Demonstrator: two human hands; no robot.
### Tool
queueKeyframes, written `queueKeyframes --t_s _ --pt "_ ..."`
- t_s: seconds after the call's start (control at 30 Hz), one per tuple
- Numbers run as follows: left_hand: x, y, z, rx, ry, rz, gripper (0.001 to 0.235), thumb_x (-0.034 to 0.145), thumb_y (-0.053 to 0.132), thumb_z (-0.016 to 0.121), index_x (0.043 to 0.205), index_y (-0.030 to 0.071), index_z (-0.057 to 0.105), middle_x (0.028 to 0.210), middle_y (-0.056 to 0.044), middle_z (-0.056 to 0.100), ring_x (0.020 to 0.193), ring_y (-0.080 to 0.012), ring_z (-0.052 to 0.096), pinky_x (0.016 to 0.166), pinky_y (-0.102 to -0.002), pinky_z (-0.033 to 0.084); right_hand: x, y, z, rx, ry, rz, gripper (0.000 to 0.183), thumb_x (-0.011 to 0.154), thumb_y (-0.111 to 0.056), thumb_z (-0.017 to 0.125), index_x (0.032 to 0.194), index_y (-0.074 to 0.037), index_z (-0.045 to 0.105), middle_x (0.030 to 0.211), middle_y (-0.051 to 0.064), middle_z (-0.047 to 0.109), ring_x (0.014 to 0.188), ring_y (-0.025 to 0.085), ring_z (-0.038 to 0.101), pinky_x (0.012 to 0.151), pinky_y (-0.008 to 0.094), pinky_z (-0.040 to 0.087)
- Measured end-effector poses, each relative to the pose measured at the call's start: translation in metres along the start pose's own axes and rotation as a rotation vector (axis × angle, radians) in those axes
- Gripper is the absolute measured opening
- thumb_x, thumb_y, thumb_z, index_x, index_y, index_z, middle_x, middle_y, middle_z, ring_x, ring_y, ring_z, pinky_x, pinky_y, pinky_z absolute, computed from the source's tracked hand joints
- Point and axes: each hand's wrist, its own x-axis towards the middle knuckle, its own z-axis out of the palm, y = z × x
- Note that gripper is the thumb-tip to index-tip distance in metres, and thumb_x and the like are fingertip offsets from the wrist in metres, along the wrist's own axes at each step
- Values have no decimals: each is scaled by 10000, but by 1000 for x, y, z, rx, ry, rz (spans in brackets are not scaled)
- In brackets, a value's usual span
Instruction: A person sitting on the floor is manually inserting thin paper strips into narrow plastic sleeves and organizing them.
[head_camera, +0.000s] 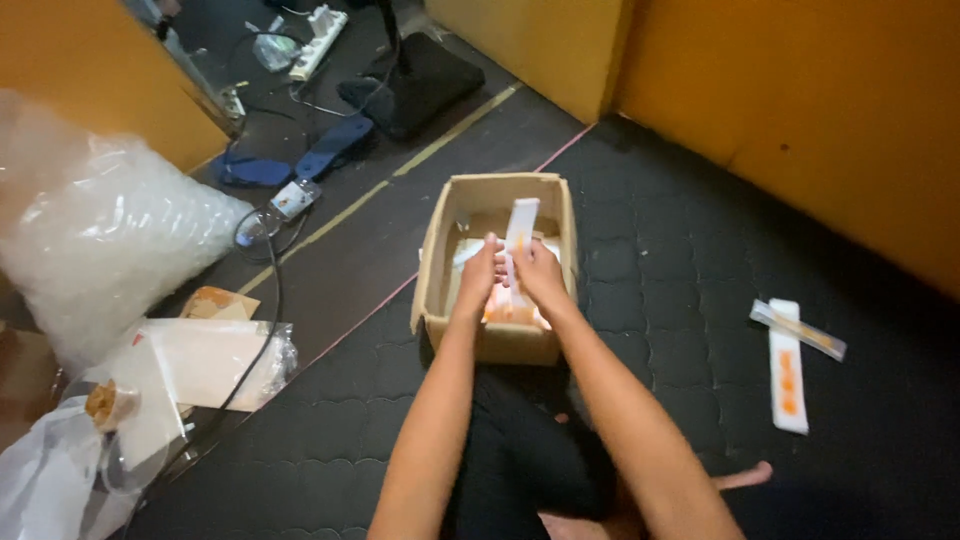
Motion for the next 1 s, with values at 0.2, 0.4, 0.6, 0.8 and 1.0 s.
queueKeyframes --t_s 0.2,0.4,0.6,0.8,1.0 --pt "-15 -34 34 -300 -231 248 266 1021 280 676 939 28 691 687 -210 697 542 -251 697 348 -347 563 -54 27 -76 -83 -149 -277 267 990 -298 673 838 -78 664 704 131 664 735 174 599 700 368 500" --pt "-126 23 92 63 -487 278 354 1000 411 659 1068 100 812 940 -194 757 914 -203 612 887 -439 535 -145 44 -160 81 -304 -126 202 956 -166 718 795 -47 700 562 19 611 580 128 543 600 286 474" --pt "-137 -4 145 52 -583 270 443 968 477 709 687 135 687 662 -26 646 711 -110 611 654 -316 508 -200 57 -220 224 -255 166 256 958 -215 743 753 -75 682 586 30 674 536 104 607 586 248 503" --pt "-141 -1 170 23 -607 284 312 975 352 718 773 115 752 663 -63 659 630 -150 672 575 -290 565 -214 98 -221 405 -130 178 161 938 -215 760 874 -73 721 708 37 731 645 77 643 671 246 538" --pt "-127 -41 194 12 -583 180 236 924 323 777 860 96 796 672 -73 652 644 -123 644 584 -266 543 -214 121 -203 434 -163 252 182 939 -213 768 905 -39 728 808 52 740 772 102 645 789 295 549"
